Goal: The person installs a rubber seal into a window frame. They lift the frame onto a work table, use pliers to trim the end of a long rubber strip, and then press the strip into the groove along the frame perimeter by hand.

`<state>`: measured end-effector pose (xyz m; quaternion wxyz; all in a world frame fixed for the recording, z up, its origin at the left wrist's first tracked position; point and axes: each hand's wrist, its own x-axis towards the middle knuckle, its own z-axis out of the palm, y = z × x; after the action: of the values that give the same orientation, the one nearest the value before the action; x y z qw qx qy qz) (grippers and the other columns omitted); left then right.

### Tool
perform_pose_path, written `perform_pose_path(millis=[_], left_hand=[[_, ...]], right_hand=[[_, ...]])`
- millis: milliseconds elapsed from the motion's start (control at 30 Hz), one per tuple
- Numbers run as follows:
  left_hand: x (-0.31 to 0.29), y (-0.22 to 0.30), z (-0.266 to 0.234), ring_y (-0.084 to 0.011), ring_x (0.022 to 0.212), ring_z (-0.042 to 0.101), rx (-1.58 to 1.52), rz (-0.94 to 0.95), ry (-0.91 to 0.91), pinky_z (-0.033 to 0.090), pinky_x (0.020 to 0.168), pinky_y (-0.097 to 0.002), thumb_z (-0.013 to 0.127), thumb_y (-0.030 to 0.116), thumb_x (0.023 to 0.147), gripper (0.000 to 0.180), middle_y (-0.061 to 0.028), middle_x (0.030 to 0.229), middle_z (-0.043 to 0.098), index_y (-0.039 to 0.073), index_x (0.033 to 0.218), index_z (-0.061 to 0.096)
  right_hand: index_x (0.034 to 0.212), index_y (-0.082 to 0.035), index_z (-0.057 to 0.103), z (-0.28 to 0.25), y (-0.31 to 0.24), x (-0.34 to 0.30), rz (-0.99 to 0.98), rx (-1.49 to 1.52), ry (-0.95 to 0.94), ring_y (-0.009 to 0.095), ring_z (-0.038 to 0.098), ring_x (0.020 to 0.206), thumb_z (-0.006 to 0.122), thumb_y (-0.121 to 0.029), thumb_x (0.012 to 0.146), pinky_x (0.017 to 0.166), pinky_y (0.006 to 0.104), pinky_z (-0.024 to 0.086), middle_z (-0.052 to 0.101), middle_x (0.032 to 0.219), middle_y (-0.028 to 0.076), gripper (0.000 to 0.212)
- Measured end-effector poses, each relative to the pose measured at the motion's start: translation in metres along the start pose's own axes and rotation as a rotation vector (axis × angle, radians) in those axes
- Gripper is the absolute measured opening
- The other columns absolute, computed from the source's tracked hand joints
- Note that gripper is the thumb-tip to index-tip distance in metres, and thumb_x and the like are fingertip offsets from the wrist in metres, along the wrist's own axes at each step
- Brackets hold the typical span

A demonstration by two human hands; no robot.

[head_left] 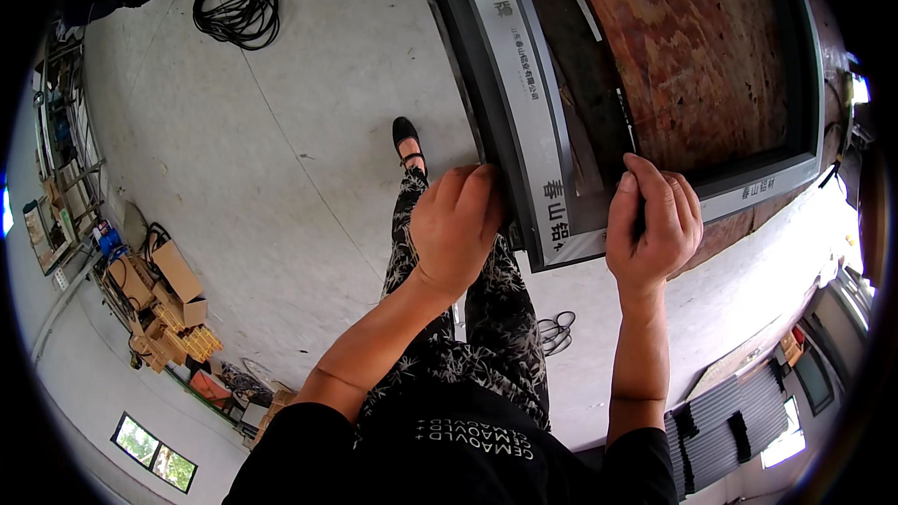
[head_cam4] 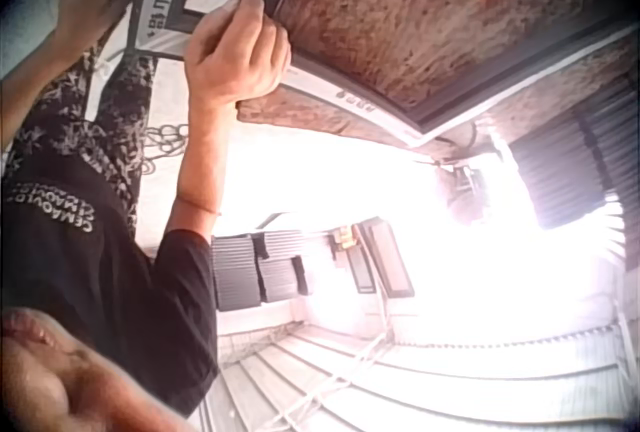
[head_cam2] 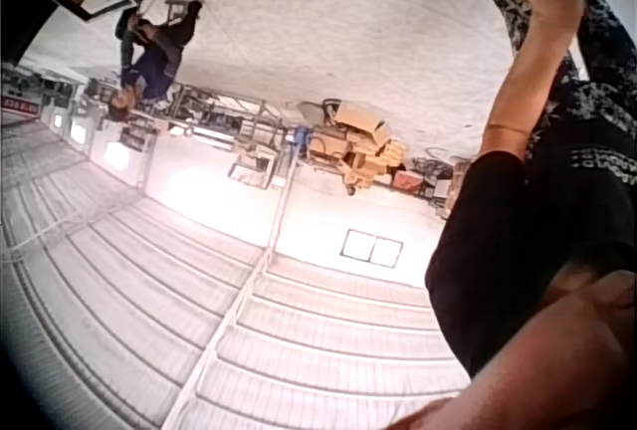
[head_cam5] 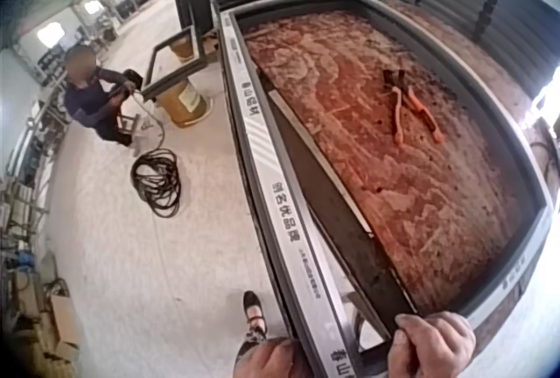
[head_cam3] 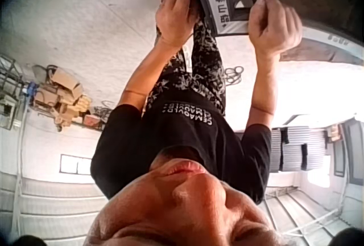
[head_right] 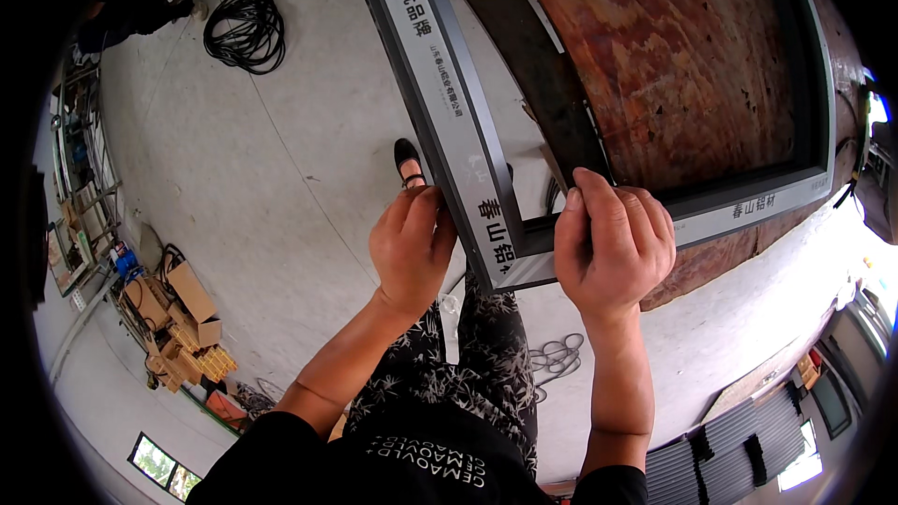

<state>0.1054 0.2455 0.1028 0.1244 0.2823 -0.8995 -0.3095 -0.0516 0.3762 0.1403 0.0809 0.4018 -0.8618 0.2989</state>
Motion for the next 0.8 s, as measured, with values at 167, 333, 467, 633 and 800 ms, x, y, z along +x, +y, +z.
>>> perform_pose_path(millis=[167,333,467,633,800], left_hand=[[0.000,-0.002,0.001,-0.0291,0.095,0.062,0.047,0.037,0.055,0.050,0.077,-0.0365,0.065,-0.003,0.071,0.026,-0.0104,0.108,0.061,0.004,0.096,0.064],[-0.028,0.000,-0.008,-0.0266,0.104,0.058,0.066,0.020,-0.080,0.047,0.086,-0.0397,0.064,-0.001,0.073,0.020,-0.0072,0.114,0.058,0.005,0.092,0.063],[-0.062,-0.009,-0.030,-0.0302,0.089,0.061,-0.079,-0.094,-0.632,0.049,0.075,-0.0389,0.058,0.001,0.084,0.011,-0.0084,0.098,0.063,0.002,0.094,0.062],[-0.035,-0.014,-0.035,-0.0255,0.078,0.062,-0.208,-0.289,-0.363,0.049,0.069,-0.0332,0.060,0.010,0.091,0.012,-0.0100,0.084,0.063,0.000,0.099,0.061],[-0.009,-0.024,-0.018,-0.0110,0.083,0.059,-0.894,-0.720,-0.362,0.049,0.074,-0.0266,0.059,0.022,0.097,0.029,-0.0044,0.096,0.066,-0.004,0.108,0.063]], right_hand=[[0.092,-0.002,0.069,-0.001,-0.002,0.001,0.007,-0.009,-0.006,0.022,0.060,0.060,0.064,-0.008,0.081,0.058,0.0326,0.048,0.063,0.070,0.006,0.013],[0.092,-0.002,0.069,0.000,-0.003,0.001,0.004,-0.012,-0.012,0.022,0.060,0.060,0.064,-0.008,0.081,0.059,0.0326,0.048,0.063,0.070,0.006,0.013],[0.092,-0.001,0.069,0.000,-0.002,0.001,-0.004,-0.010,-0.003,0.022,0.060,0.060,0.064,-0.007,0.081,0.058,0.0327,0.048,0.063,0.070,0.006,0.014],[0.093,-0.001,0.069,0.000,-0.001,0.000,0.008,-0.012,-0.009,0.022,0.060,0.059,0.064,-0.006,0.081,0.058,0.0328,0.048,0.063,0.070,0.007,0.014],[0.093,-0.001,0.069,-0.001,-0.005,0.003,0.004,-0.027,-0.019,0.023,0.060,0.059,0.063,-0.005,0.081,0.059,0.0329,0.048,0.062,0.069,0.007,0.014]])
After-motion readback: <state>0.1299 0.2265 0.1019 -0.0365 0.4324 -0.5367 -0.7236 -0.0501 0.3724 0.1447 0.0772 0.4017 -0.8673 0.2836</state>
